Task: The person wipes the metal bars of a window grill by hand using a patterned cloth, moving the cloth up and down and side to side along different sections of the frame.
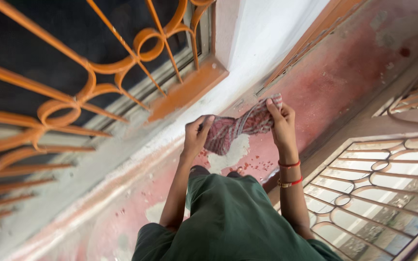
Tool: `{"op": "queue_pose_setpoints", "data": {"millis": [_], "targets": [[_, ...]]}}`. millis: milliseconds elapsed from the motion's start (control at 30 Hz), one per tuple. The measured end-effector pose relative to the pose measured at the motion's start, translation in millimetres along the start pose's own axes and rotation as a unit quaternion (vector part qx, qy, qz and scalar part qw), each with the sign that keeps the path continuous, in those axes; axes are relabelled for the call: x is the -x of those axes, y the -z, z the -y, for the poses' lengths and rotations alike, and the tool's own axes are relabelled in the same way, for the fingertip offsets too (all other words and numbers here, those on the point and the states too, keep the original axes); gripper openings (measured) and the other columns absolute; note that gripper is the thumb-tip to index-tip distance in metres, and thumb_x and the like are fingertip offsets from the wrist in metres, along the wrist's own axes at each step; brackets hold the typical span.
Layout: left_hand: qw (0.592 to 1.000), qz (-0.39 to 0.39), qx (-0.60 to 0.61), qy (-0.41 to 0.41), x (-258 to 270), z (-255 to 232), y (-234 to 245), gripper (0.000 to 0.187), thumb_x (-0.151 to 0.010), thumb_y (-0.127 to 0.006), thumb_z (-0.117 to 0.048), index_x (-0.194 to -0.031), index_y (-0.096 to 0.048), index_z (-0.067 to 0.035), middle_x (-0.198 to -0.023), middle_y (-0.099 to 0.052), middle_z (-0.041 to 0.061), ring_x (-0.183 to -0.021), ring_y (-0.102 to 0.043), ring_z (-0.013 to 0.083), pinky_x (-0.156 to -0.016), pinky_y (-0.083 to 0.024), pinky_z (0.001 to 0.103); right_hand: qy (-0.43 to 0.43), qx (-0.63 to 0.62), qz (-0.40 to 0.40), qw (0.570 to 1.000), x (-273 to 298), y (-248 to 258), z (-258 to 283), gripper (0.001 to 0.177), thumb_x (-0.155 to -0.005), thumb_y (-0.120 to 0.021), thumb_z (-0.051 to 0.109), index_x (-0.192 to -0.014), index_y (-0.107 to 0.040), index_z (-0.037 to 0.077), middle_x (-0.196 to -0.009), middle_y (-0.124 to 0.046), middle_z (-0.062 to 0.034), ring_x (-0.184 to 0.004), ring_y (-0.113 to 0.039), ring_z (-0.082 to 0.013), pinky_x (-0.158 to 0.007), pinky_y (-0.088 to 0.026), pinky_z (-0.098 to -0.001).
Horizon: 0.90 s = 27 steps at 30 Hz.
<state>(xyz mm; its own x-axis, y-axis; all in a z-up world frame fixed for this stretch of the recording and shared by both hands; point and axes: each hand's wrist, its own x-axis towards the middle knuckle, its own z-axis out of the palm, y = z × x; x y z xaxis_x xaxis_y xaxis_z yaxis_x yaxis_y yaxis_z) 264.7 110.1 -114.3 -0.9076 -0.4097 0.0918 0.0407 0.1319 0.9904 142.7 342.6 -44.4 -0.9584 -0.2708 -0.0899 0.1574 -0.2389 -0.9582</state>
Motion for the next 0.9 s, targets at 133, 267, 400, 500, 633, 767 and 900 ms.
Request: {"op": "queue_pose_setpoints", "data": {"millis": [133, 267, 400, 500, 633, 767, 900], "targets": [[0.991, -0.122, 0.045, 0.015, 24.0, -17.3, -8.6, 0.025, -0.104, -0.067, -0.021, -0.099, -0.072, 0.002, -0.065, -0.041, -0.008, -0.061, -0.032, 0.0023, -0.051, -0.026, 0.024, -0.049, -0.046, 0.104, 0.992, -16.8, -16.1, 25.9, 0.022, -0.104, -0.064, 0.016, -0.088, -0.07, 0.002, -0.084, -0.072, -0.0017, -0.069, -0.064, -0.0054, -0.06, -0.047, -0.0239], [0.972, -0.23, 0.051, 0.006, 62.9, -24.4, -1.0, 0.025, -0.105, -0.066, -0.021, -0.101, -0.072, 0.002, -0.066, -0.046, -0.008, -0.062, -0.035, 0.0006, -0.052, -0.03, 0.023, 0.003, 0.056, 0.198, 0.979, -24.5, -46.4, 21.6, 0.027, -0.11, -0.067, 0.016, -0.088, -0.069, 0.0, -0.078, -0.067, 0.0015, -0.066, -0.055, -0.0021, -0.057, -0.041, -0.0221], [0.946, -0.302, -0.011, 0.115, 105.0, -35.2, 12.8, 0.035, -0.109, -0.071, -0.027, -0.094, -0.073, 0.005, -0.067, -0.048, 0.003, -0.063, -0.038, 0.0088, -0.056, -0.031, 0.028, 0.055, 0.142, 0.326, 0.933, -9.4, -90.9, 21.1, 0.026, -0.107, -0.066, 0.018, -0.09, -0.07, -0.001, -0.073, -0.068, 0.0026, -0.061, -0.058, -0.0022, -0.052, -0.043, -0.0223], [0.87, -0.376, -0.291, -0.127, 140.5, -54.7, 16.1, 0.034, -0.101, -0.071, -0.025, -0.123, -0.07, 0.001, -0.117, -0.072, 0.019, -0.109, -0.066, 0.0307, -0.095, -0.051, 0.039, 0.041, 0.181, 0.477, 0.859, 13.9, -126.3, 14.6, 0.023, -0.101, -0.068, 0.018, -0.09, -0.073, -0.001, -0.07, -0.071, 0.003, -0.056, -0.061, -0.0016, -0.047, -0.046, -0.0221], [0.915, -0.364, -0.167, -0.042, 178.9, -63.2, 0.9, 0.041, -0.092, -0.078, -0.02, -0.125, -0.067, 0.001, -0.12, -0.071, 0.021, -0.11, -0.068, 0.0338, -0.096, -0.051, 0.04, 0.113, 0.282, 0.625, 0.719, 49.8, -161.4, 1.6, 0.02, -0.098, -0.076, 0.016, -0.091, -0.076, -0.003, -0.055, -0.051, -0.0045, -0.054, -0.041, -0.0051, -0.048, -0.037, -0.0252], [0.904, -0.339, -0.215, 0.151, 193.5, -52.2, -10.0, 0.028, -0.096, -0.075, -0.025, -0.112, -0.072, -0.003, -0.099, -0.074, 0.018, -0.093, -0.071, 0.0301, -0.085, -0.054, 0.039, 0.116, 0.202, 0.658, 0.716, 70.9, -178.8, 1.1, 0.018, -0.098, -0.075, 0.016, -0.099, -0.078, -0.001, -0.063, -0.066, -0.0012, -0.057, -0.052, -0.0036, -0.053, -0.046, -0.0223], [0.909, -0.353, -0.077, 0.21, 202.6, -44.8, 5.7, 0.03, -0.097, -0.066, -0.025, -0.121, -0.07, -0.006, -0.091, -0.076, 0.017, -0.078, -0.074, 0.0265, -0.076, -0.058, 0.038, 0.11, 0.095, 0.621, 0.77, 65.8, -198.1, -12.1, 0.014, -0.101, -0.071, 0.015, -0.102, -0.079, 0.004, -0.08, -0.075, -0.0055, -0.069, -0.067, -0.0075, -0.064, -0.056, -0.0245]]}}
